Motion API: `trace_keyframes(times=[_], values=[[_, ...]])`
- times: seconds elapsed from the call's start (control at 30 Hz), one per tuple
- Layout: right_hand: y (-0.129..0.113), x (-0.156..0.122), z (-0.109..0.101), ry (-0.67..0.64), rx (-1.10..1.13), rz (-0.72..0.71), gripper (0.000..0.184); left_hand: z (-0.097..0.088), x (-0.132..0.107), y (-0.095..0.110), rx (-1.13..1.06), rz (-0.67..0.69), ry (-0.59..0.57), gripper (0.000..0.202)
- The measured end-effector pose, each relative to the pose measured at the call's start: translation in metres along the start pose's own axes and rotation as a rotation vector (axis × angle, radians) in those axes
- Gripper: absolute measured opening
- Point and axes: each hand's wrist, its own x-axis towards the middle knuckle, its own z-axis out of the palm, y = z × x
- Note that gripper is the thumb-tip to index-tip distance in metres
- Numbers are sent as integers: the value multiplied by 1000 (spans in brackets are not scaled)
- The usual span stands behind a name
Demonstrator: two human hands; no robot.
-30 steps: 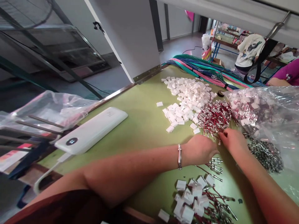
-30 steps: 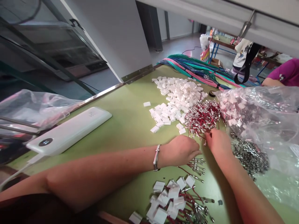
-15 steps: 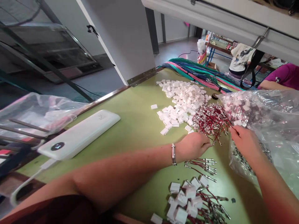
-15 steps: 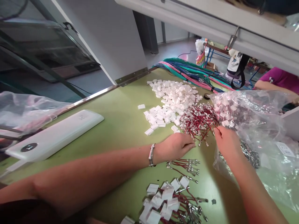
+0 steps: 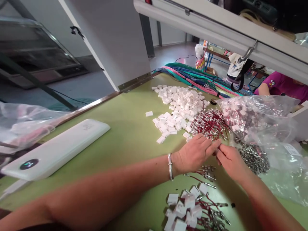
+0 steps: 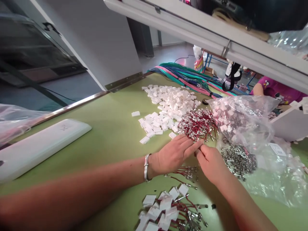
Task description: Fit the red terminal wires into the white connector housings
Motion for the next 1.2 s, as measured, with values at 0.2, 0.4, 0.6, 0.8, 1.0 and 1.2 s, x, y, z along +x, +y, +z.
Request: trace_keyframes(times=[0.2,0.4,0.6,0.8,1.0,1.2], values=[[19,16,-14,65,-95,68,35,1,1,-9,-240,-321,44,26],[42,35,4,125,-363,92,19,4,5,-15,-795,-599,188,22],[46,31,0,200,-359,31,23,4,8,-12,-979,-755,108,19],[43,13,-7,270,195,157,24,-3,11,-7,-1181,-800,89,23],[23,4,12,177,683,304,37,-4,11,-4,-1331,-860,161,23],[30,9,13,220,752,362,35,-2,9,-7,-1162,-807,340,21]])
